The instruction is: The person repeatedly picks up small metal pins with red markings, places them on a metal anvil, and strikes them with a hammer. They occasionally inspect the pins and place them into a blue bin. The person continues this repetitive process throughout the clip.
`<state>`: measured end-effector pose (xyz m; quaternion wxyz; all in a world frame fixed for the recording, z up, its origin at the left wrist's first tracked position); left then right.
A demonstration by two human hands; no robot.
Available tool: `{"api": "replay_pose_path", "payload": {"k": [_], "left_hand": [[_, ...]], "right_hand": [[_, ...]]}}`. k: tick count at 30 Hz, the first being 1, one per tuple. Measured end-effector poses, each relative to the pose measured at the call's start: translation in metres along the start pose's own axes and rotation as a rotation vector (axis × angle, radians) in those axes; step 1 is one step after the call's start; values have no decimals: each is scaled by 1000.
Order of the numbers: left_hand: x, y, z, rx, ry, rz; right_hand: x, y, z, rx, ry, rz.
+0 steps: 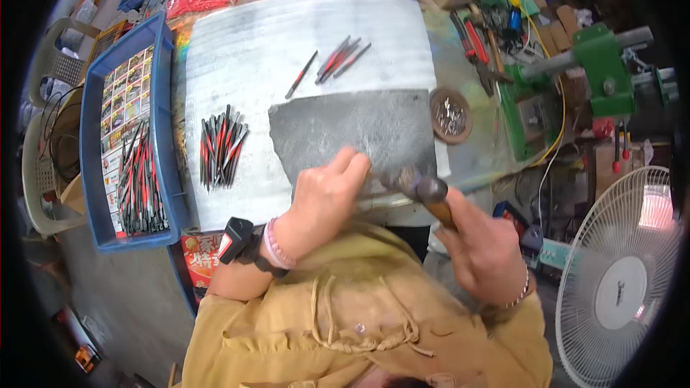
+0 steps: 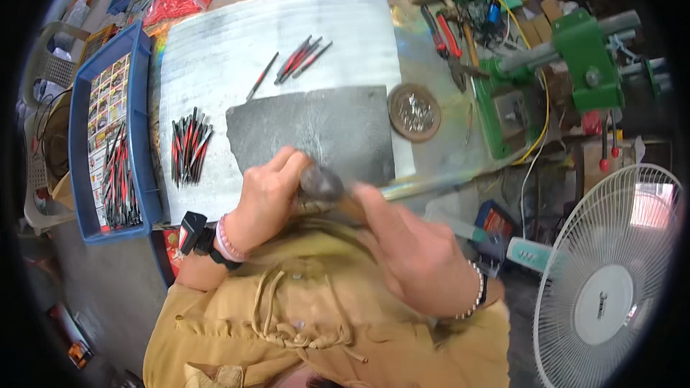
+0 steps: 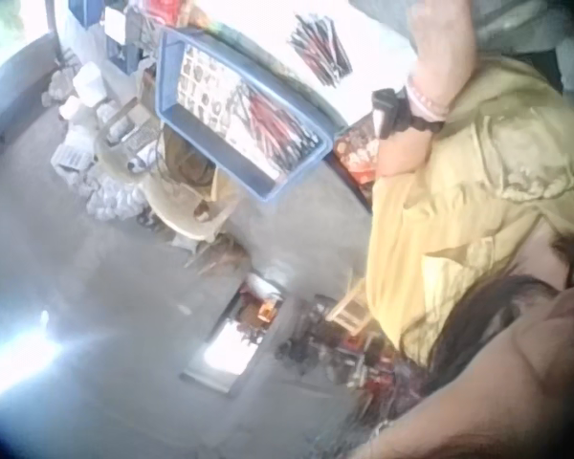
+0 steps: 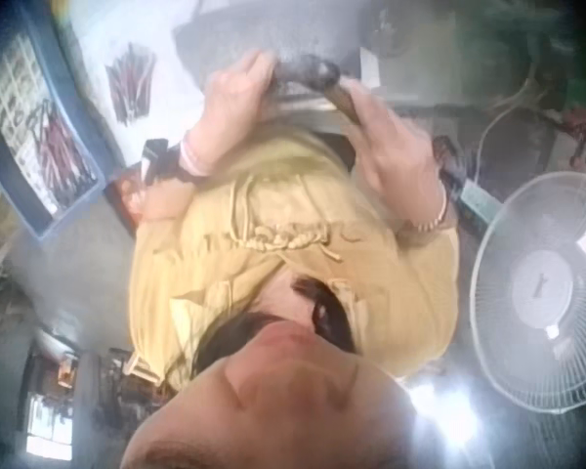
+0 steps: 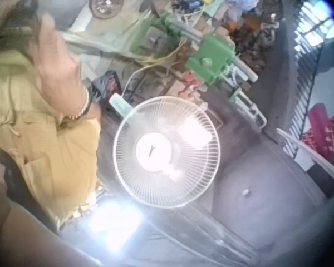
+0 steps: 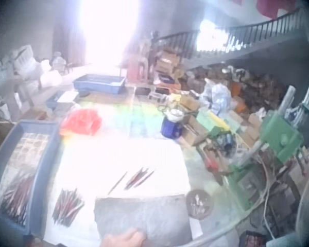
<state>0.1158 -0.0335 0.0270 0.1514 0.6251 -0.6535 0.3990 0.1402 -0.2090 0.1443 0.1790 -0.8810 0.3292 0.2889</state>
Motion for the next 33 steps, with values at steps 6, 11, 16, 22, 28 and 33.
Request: {"api": "replay_pose_path", "payload": {"k": [6,11,16,22,28,33], "left_hand": [[-24,6,0,-32,529,-279],[-37,30,-1,16,1572,-679],[-28,38,-7,66,1729,-649],[-25,43,-1,120,1723,-667],[-17,45,3,86,1615,-626],[-13,44,3,66,1511,-639]], "right_hand": [[34,-8,29,-2,-322,128],[60,-14,85,-66,-566,339],[57,-23,111,-103,-683,282],[46,-33,114,-48,-903,367],[49,-31,119,-174,-901,478],[53,-29,120,-170,-925,474]]}}
Point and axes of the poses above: each hand's wrist, its own y-axis away from the middle knuckle, its own z-axis out of the palm, x = y × z, the point moved 7 cm from there along -y, towards the middle knuckle, and after that the axes turned 1 degree about y, right-handed, at the moved point
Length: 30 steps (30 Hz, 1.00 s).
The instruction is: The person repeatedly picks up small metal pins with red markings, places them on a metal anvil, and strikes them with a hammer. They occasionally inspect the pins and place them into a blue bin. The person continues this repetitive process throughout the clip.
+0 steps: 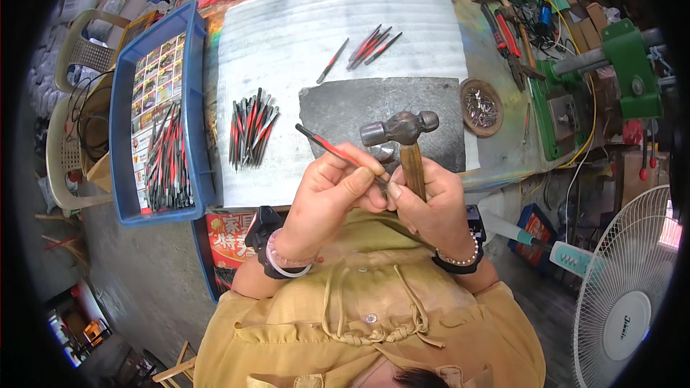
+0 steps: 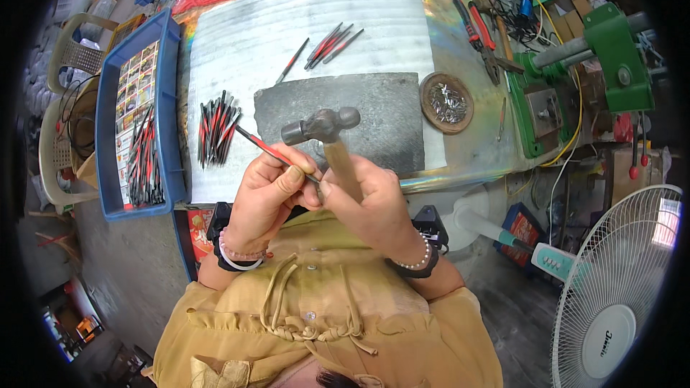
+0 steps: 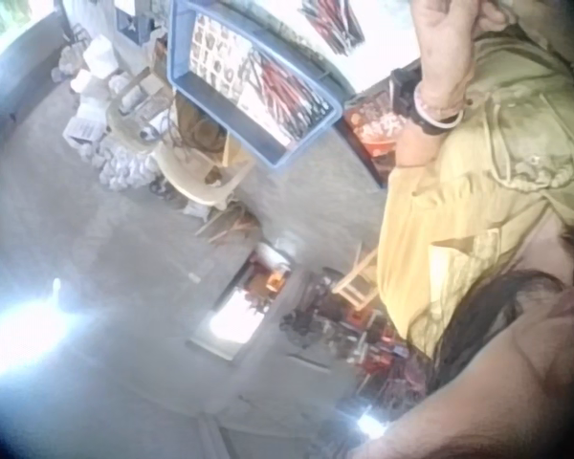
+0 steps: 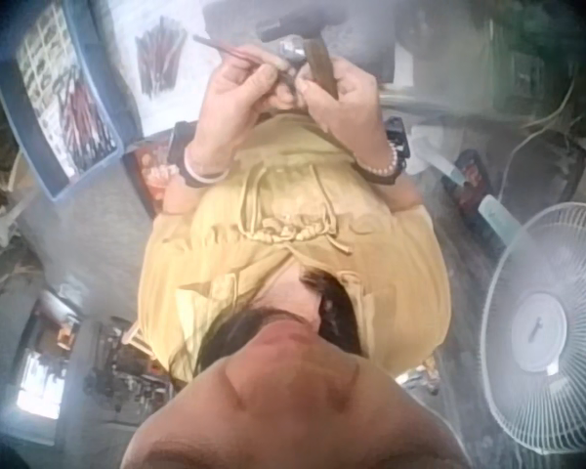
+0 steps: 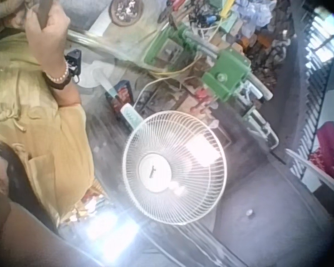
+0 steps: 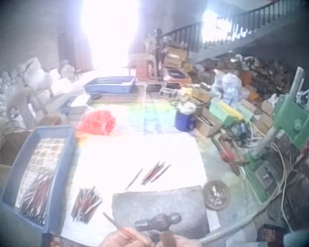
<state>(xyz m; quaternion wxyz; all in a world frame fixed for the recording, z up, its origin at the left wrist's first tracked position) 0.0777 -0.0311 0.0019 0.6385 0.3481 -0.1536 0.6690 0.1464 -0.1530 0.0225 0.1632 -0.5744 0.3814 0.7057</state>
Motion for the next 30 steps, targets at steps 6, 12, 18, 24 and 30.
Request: {"api": "replay_pose_path", "payload": {"k": [6,12,18,24,30], "left_hand": [[8,-12,-11,103,-351,54],[2,-31,-16,127,-616,163],[4,-33,-12,131,-822,234],[9,-35,-3,149,-941,356],[14,-30,13,52,-1185,527]], "right_hand": [[12,-3,-33,218,45,-105],[24,-18,-54,383,323,-361],[33,-26,-55,343,291,-318],[31,-25,-55,308,362,-254],[28,-24,-54,327,359,-297]]}}
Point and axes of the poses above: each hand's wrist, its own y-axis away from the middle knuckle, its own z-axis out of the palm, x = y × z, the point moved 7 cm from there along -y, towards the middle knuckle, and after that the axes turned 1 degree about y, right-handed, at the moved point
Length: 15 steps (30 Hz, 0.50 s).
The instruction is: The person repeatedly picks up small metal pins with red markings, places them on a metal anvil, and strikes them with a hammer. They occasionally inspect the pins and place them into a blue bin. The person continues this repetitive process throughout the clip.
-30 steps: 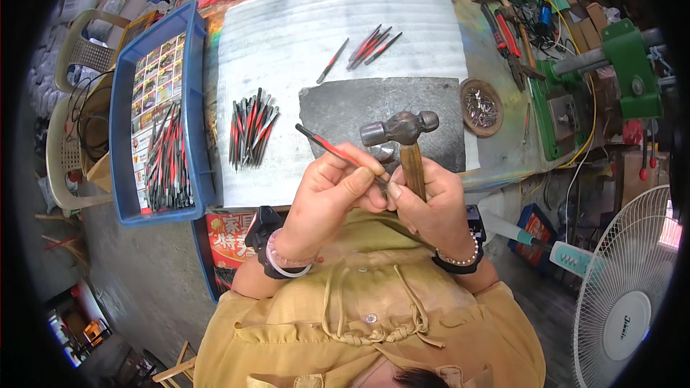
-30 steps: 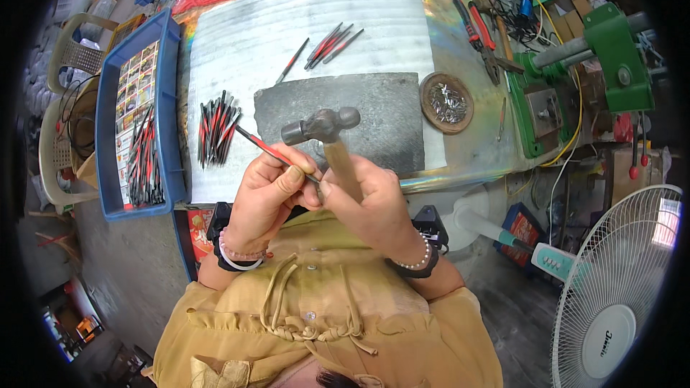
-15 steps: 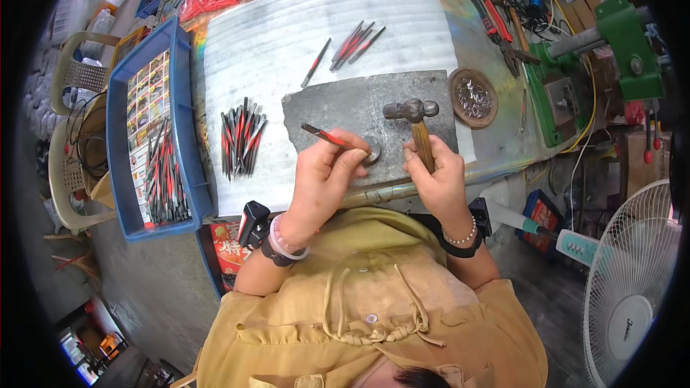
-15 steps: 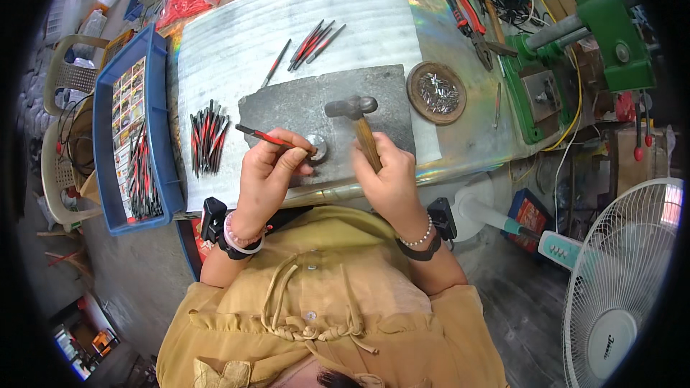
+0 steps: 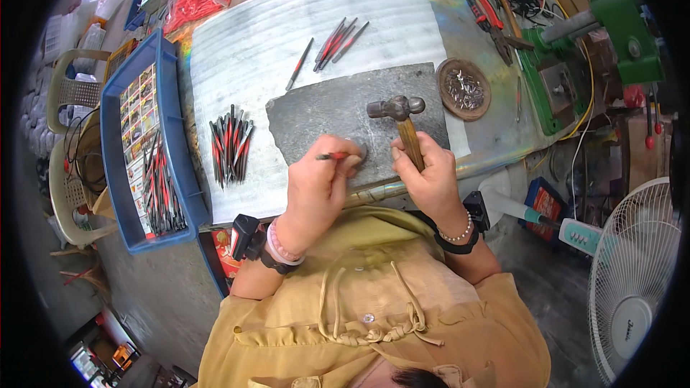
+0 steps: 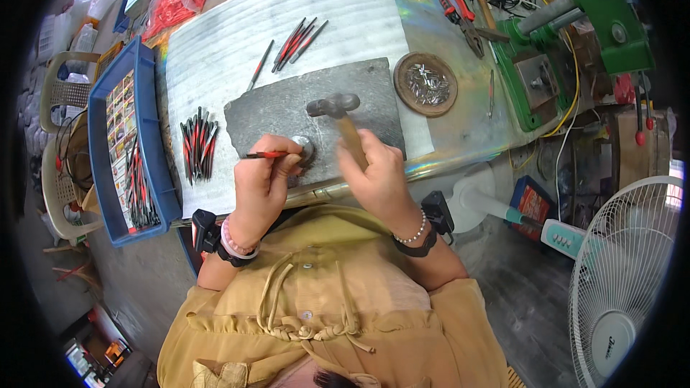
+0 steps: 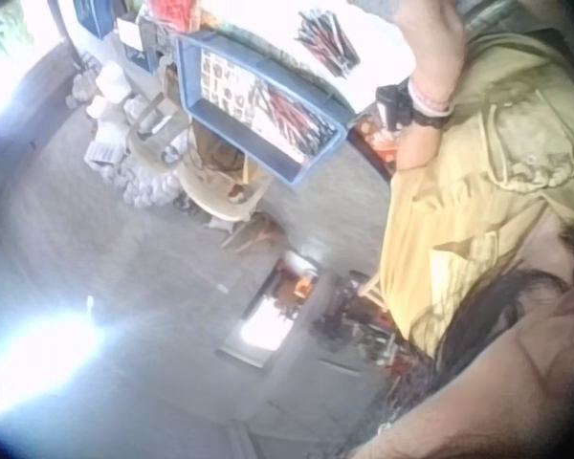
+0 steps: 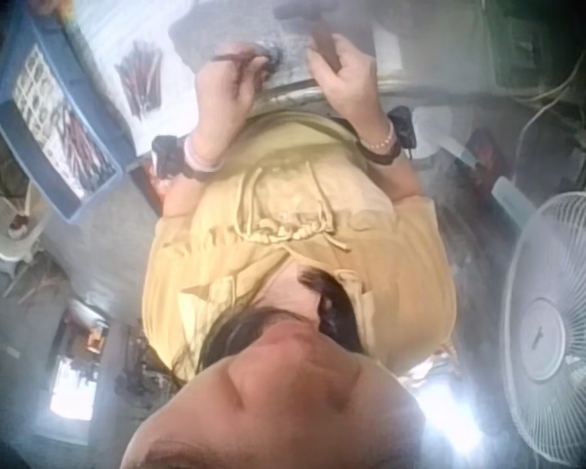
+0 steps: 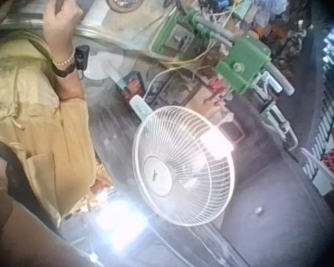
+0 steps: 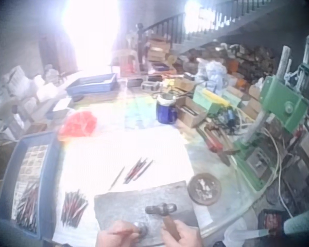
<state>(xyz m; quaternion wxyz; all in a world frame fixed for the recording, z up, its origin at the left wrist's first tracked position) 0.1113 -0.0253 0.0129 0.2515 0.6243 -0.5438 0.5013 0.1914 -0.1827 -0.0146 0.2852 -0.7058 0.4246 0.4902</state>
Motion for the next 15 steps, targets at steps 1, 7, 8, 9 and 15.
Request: {"api": "replay_pose_path", "payload": {"k": [1,7,8,9,15], "left_hand": [[3,0,0,-11,-61,35],[-20,-1,-1,-1,263,-248],[-19,-1,-1,2,246,-222],[-18,-2,-1,5,230,-197],[-1,-2,2,-9,-18,5]], "right_hand": [[0,0,0,-1,-10,3],[-3,-1,-1,-10,2,-28],[-4,-1,-1,-10,10,-45],[-5,-1,-2,-6,26,-72],[-2,-1,-1,-9,13,-28]]}}
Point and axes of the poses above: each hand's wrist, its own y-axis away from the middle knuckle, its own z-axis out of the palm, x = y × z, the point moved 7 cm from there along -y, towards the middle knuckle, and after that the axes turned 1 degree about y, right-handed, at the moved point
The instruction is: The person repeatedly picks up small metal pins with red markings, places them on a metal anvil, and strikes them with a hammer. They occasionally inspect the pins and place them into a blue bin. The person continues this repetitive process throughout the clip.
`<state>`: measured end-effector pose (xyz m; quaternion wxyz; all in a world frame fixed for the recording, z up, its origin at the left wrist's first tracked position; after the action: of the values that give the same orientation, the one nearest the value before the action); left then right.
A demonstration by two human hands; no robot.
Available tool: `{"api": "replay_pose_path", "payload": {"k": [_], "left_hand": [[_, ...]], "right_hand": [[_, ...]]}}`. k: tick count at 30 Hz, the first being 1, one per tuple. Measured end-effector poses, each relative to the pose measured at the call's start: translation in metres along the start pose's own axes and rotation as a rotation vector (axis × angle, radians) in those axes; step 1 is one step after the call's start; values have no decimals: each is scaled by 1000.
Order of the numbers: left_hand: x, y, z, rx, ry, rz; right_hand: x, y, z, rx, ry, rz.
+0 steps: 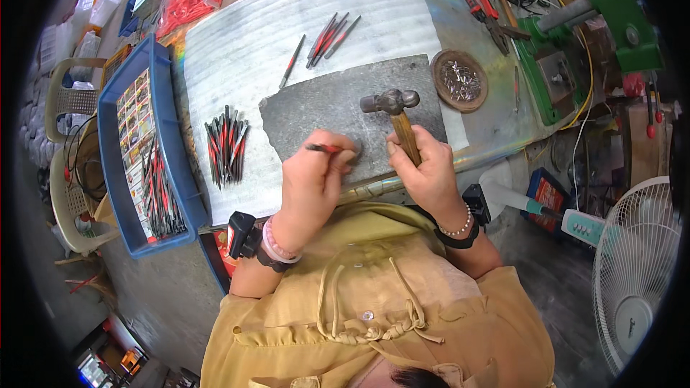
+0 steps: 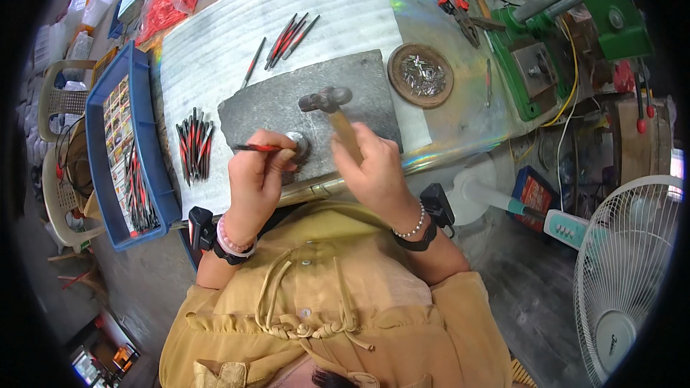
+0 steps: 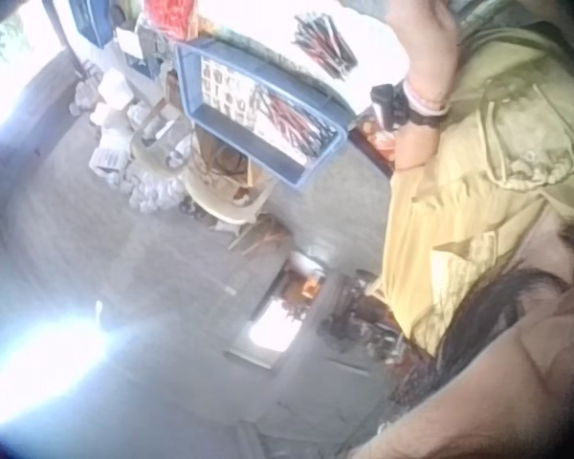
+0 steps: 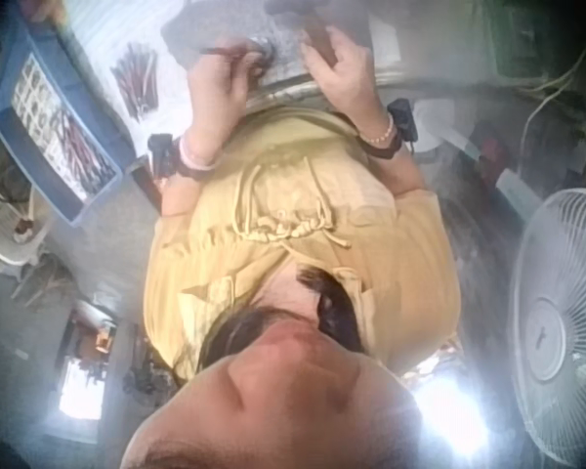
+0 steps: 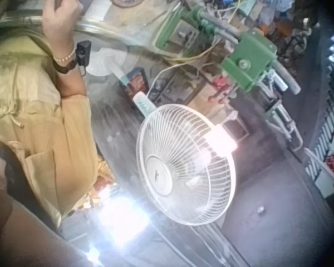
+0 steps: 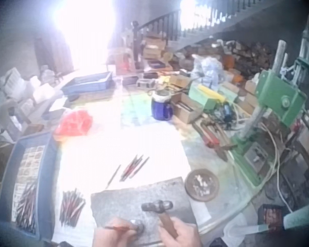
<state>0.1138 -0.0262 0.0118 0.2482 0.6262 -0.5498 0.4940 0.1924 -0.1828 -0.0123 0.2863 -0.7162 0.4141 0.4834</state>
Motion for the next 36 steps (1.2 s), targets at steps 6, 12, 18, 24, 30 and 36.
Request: {"api": "replay_pose_path", "payload": {"k": [6,12,18,24,30,36], "left_hand": [[26,3,10,-8,-399,213],[22,0,5,-62,-346,168],[21,1,2,-28,-323,194],[21,2,-1,-68,-260,157],[20,1,1,-85,-307,183],[-20,17,-11,-38,1044,-541]], "right_hand": [[-1,2,0,-18,14,17],[-49,20,-10,-80,-185,-226],[-106,31,-34,-140,203,-353],[-136,31,-35,-291,488,-449],[-136,42,-57,-142,328,-354],[-77,34,-27,-107,5,-84]]}}
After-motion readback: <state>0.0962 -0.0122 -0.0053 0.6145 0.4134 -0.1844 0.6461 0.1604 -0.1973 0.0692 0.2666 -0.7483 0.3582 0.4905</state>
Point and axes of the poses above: each hand's wrist, its own y-axis away from the middle knuckle, its own z-axis out of the palm, x = y × z, the point moved 7 cm from there along -y, towards the middle knuckle, and after that the axes turned 1 degree about y, right-handed, at the moved point
